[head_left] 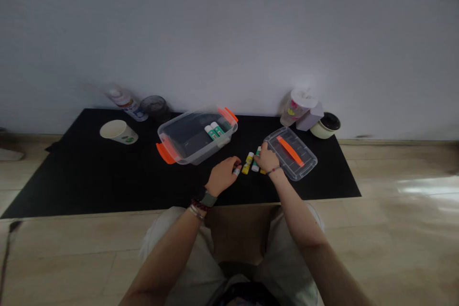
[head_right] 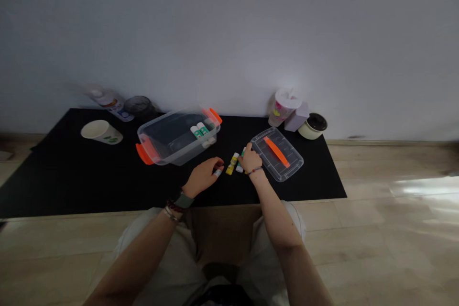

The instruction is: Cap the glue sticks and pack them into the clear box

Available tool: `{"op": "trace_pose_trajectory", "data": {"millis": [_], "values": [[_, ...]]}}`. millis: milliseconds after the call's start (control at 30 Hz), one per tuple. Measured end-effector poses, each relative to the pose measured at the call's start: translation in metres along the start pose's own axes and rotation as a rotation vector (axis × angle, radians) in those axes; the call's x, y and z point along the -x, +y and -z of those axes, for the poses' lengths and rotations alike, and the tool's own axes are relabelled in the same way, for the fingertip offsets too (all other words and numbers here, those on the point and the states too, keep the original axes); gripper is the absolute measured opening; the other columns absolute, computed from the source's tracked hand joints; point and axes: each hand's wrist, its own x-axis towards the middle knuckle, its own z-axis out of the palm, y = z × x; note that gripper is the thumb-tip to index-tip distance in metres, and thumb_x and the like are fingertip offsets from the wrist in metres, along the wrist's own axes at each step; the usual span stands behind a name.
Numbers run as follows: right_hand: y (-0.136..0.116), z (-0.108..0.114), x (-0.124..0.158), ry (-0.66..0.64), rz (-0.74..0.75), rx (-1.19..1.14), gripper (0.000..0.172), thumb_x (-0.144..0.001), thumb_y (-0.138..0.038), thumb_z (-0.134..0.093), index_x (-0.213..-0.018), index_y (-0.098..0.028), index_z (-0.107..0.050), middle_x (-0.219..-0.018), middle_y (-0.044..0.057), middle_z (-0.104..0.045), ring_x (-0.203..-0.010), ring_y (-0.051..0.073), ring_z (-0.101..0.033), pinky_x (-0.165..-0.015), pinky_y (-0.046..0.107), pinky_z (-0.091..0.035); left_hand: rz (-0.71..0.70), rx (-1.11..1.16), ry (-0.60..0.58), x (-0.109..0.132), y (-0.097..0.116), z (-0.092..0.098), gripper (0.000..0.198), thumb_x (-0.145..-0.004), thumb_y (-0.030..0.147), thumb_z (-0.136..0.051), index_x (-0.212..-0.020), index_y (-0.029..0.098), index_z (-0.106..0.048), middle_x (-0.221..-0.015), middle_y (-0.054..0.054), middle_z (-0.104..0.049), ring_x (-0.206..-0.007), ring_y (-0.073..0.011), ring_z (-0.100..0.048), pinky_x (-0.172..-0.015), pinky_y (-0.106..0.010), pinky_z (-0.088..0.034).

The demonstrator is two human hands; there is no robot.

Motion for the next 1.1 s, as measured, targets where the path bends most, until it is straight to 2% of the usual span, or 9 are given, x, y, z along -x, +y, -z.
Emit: {"op": "trace_pose_trajectory", "data": {"millis": [133,267,367,467,567,667,767,933,1100], "values": [[0.010,0.004,-0.003,0.053,0.059,-0.127,0.033,-0.092,-0.031,-0.059,-0.115,-0.016,-0.040,-0.106,0.019,-0.070,-0.098,0.032,-0.072,-0.079,0.038,-0.053,0.020,0.062,0.052,-0.004,-0.005,-0.001,0.020,-0.092,0.028,-0.051,-0.107,0.022,-0.062,-0.109,-0.008,-0.070,-0.097,-0.0235,-0.068,-0.083,-0.035,-0.050],[0.019,0.008,0.000,-0.009,0.147,-0.484,0.029,-0.091,-0.033,-0.058,-0.105,-0.023,-0.035,-0.073,0.002,-0.068,-0.055,0.021,-0.068,-0.052,0.030,-0.052,0.021,0.212,0.115,-0.011,-0.011,-0.006,0.024,-0.091,0.030,-0.055,-0.111,0.019,-0.063,-0.114,-0.011,-0.069,-0.100,-0.0242,-0.068,-0.087,-0.036,-0.052],[0.012,0.005,0.007,-0.091,0.246,-0.823,0.036,-0.088,-0.042,-0.058,-0.100,-0.027,-0.028,-0.059,-0.011,-0.057,-0.040,0.015,-0.057,-0.040,0.025,-0.047,0.103,0.531,0.096,-0.016,-0.011,-0.009,0.031,-0.090,0.041,-0.057,-0.109,0.018,-0.065,-0.112,-0.012,-0.070,-0.102,-0.0251,-0.068,-0.087,-0.037,-0.054],[-0.002,-0.001,0.017,-0.175,0.408,-0.959,0.040,-0.085,-0.050,-0.060,-0.097,-0.028,-0.028,-0.064,-0.011,-0.059,-0.046,0.014,-0.060,-0.038,0.021,-0.046,0.205,0.956,-0.063,-0.018,-0.007,-0.009,0.049,-0.088,0.060,-0.056,-0.107,0.016,-0.065,-0.099,-0.011,-0.073,-0.091,-0.0246,-0.071,-0.079,-0.037,-0.056],[-0.005,0.001,0.022,-0.250,0.557,-0.888,0.031,-0.089,-0.049,-0.054,-0.097,-0.026,-0.034,-0.073,-0.007,-0.063,-0.057,0.013,-0.064,-0.042,0.019,-0.046,0.271,1.179,-0.087,-0.017,-0.002,-0.007,0.050,-0.084,0.061,-0.063,-0.105,0.016,-0.062,-0.094,-0.009,-0.073,-0.081,-0.0220,-0.072,-0.072,-0.034,-0.057],[0.012,0.014,0.014,0.007,0.483,-0.688,0.016,-0.094,-0.038,-0.050,-0.096,-0.024,-0.042,-0.082,-0.002,-0.066,-0.065,0.013,-0.065,-0.056,0.024,-0.050,0.332,1.223,0.029,-0.017,-0.001,-0.006,0.040,-0.086,0.052,-0.066,-0.103,0.017,-0.058,-0.097,-0.009,-0.072,-0.080,-0.0193,-0.072,-0.072,-0.032,-0.057],[0.036,0.027,0.001,0.236,0.259,-0.305,0.010,-0.092,-0.028,-0.055,-0.097,-0.020,-0.053,-0.092,0.006,-0.069,-0.083,0.020,-0.068,-0.073,0.031,-0.051,0.349,1.197,0.067,-0.019,-0.004,-0.007,0.037,-0.089,0.051,-0.062,-0.105,0.018,-0.057,-0.097,-0.008,-0.072,-0.079,-0.0175,-0.072,-0.070,-0.029,-0.056],[0.046,0.024,-0.007,0.071,-0.030,0.069,0.036,-0.091,-0.046,-0.063,-0.109,-0.015,-0.063,-0.107,0.019,-0.069,-0.102,0.031,-0.068,-0.080,0.037,-0.050,0.310,1.130,0.064,-0.020,-0.007,-0.010,0.047,-0.083,0.060,-0.066,-0.107,0.020,-0.057,-0.083,-0.001,-0.068,-0.070,-0.0135,-0.068,-0.063,-0.023,-0.052],[0.035,0.016,-0.009,-0.004,-0.001,0.054,0.031,-0.086,-0.036,-0.070,-0.106,-0.014,-0.063,-0.112,0.018,-0.069,-0.102,0.029,-0.068,-0.081,0.035,-0.050,0.227,1.051,0.038,-0.017,-0.004,-0.010,0.054,-0.080,0.063,-0.066,-0.111,0.020,-0.056,-0.076,0.002,-0.062,-0.067,-0.0116,-0.064,-0.068,-0.024,-0.053]]}}
